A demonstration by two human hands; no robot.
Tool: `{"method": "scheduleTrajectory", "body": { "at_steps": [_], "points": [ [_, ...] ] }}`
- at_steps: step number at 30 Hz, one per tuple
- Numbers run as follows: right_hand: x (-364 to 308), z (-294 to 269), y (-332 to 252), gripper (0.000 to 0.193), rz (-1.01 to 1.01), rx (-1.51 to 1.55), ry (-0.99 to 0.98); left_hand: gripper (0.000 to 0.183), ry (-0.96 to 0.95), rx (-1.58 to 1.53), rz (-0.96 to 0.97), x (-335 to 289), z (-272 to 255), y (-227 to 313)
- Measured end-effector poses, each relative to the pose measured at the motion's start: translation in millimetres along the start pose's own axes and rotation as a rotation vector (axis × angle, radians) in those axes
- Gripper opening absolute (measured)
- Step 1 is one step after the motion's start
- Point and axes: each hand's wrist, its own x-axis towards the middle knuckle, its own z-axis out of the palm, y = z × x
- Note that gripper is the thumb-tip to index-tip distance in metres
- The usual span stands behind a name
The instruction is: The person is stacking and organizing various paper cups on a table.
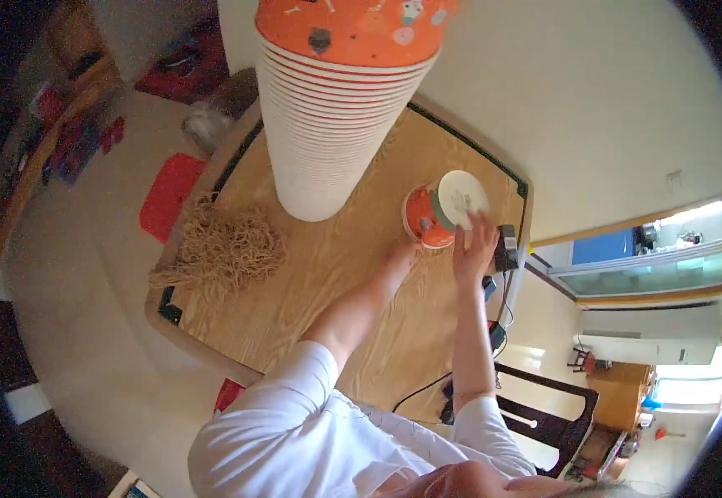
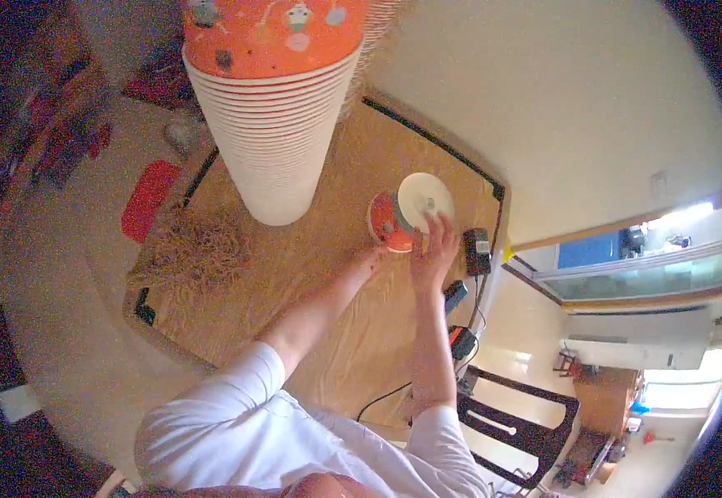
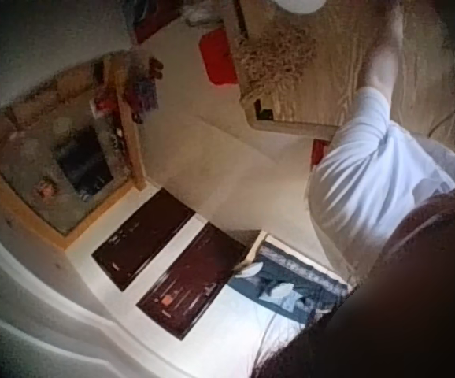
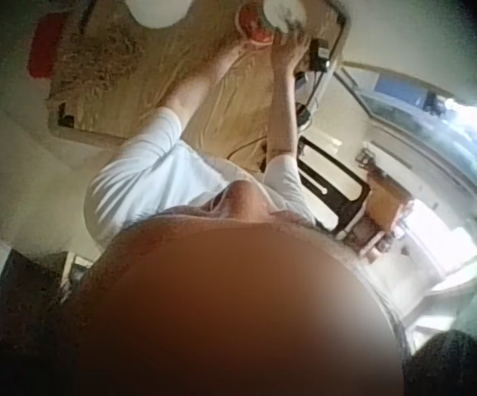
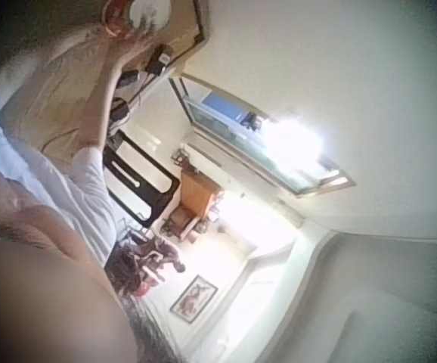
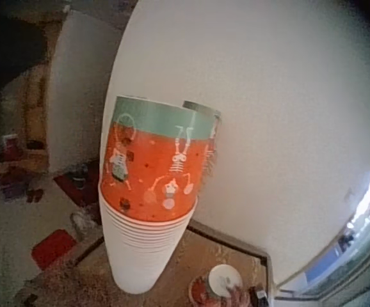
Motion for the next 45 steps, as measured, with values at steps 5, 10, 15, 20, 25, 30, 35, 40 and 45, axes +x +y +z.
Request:
{"method": "scheduleTrajectory", "body": {
  "at_steps": [5, 10, 15, 20, 25, 30, 35, 40, 45],
  "points": [
    [16.3, 16.2, 19.6, 0.039, -0.215, -0.193, -0.289, 0.008, 0.032, -0.099, 0.053, 40.4, -6.6, -22.7],
    [12.8, 21.4, 30.1, 0.036, -0.2, -0.171, -0.27, 0.017, 0.088, -0.277, 0.147, 25.5, 14.8, -4.9],
    [16.6, 23.5, 20.1, 0.034, -0.209, -0.144, -0.266, 0.034, 0.104, -0.306, 0.119, -8.7, 11.5, 9.0],
    [28.3, 9.4, 33.6, 0.039, -0.078, 0.143, -0.254, 0.009, 0.035, 0.291, 0.228, -56.7, -13.0, 16.4],
    [121.0, -118.3, -101.4, 0.033, -0.298, 0.455, 0.102, 0.011, 0.261, 0.737, 0.849, -113.0, -82.8, 17.2],
    [198.0, -208.9, -230.8, 0.031, -0.818, 0.285, 0.433, 0.008, 0.408, 0.743, 1.055, -205.3, -111.3, 84.8],
    [212.0, -217.5, -296.0, 0.015, -0.637, 0.351, 0.109, 0.008, 0.383, 0.65, 1.18, -251.6, -166.5, 77.4],
    [232.3, -211.9, -288.4, 0.008, -0.646, 0.289, 0.071, 0.007, 0.489, 0.743, 1.107, -315.8, -219.9, 41.1],
    [245.6, -221.0, -294.9, 0.008, -0.687, 0.285, 0.095, 0.007, 0.547, 0.782, 0.953, -359.6, -264.4, -5.2]
  ]
}}
